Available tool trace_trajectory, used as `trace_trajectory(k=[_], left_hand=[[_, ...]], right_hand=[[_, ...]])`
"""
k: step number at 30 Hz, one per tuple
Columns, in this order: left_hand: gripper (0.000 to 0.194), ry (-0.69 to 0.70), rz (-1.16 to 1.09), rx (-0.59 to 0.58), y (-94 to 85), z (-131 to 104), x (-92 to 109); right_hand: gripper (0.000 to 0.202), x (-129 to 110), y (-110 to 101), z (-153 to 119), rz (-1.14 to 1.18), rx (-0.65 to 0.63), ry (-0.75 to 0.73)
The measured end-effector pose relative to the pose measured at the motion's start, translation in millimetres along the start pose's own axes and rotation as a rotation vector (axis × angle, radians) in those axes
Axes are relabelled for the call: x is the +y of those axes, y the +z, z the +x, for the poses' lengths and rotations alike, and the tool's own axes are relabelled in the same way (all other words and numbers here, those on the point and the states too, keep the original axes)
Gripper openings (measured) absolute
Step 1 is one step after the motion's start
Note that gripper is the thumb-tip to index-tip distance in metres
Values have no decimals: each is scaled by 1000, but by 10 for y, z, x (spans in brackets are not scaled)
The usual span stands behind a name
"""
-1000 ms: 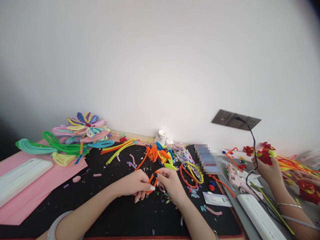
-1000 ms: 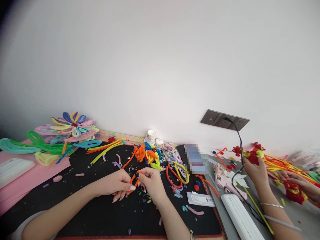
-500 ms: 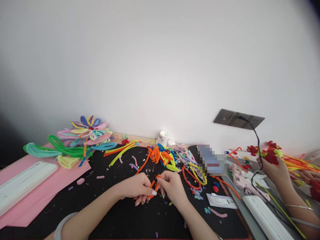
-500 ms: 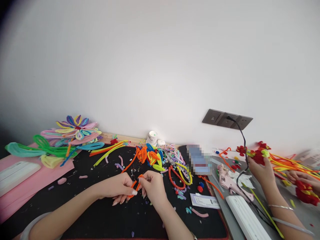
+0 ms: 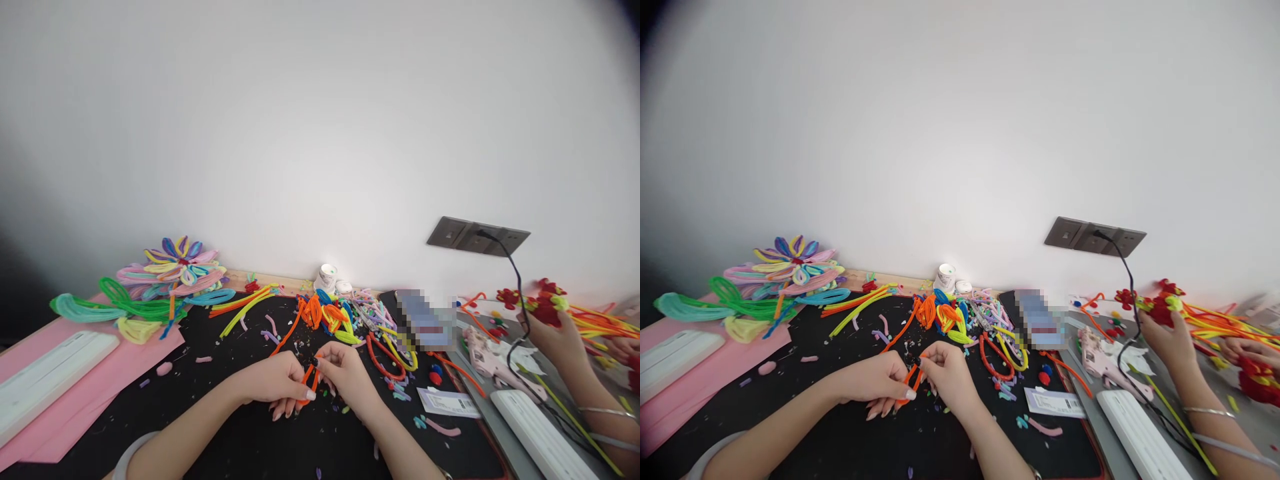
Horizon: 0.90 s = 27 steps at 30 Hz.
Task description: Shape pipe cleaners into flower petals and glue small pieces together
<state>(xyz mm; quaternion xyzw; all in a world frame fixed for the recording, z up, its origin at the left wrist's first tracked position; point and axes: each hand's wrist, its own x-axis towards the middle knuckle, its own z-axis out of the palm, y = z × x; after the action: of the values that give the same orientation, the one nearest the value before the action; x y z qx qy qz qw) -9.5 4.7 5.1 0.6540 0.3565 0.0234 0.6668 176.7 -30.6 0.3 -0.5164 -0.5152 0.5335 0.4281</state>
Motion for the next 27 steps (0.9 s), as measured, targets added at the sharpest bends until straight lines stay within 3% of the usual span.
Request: trace_trajectory(k=[11,18,27], left_hand=[[52,43,-61,36,16,-30,45],[43,182,-190,303,6,34,46],[38,384,-226,527,-70,5,98]], right_hand=[[30,0,-18,4,-26,18,-71],[30,18,-87,63,56,168,-106],[36,33,-146,84,220,206,-3]])
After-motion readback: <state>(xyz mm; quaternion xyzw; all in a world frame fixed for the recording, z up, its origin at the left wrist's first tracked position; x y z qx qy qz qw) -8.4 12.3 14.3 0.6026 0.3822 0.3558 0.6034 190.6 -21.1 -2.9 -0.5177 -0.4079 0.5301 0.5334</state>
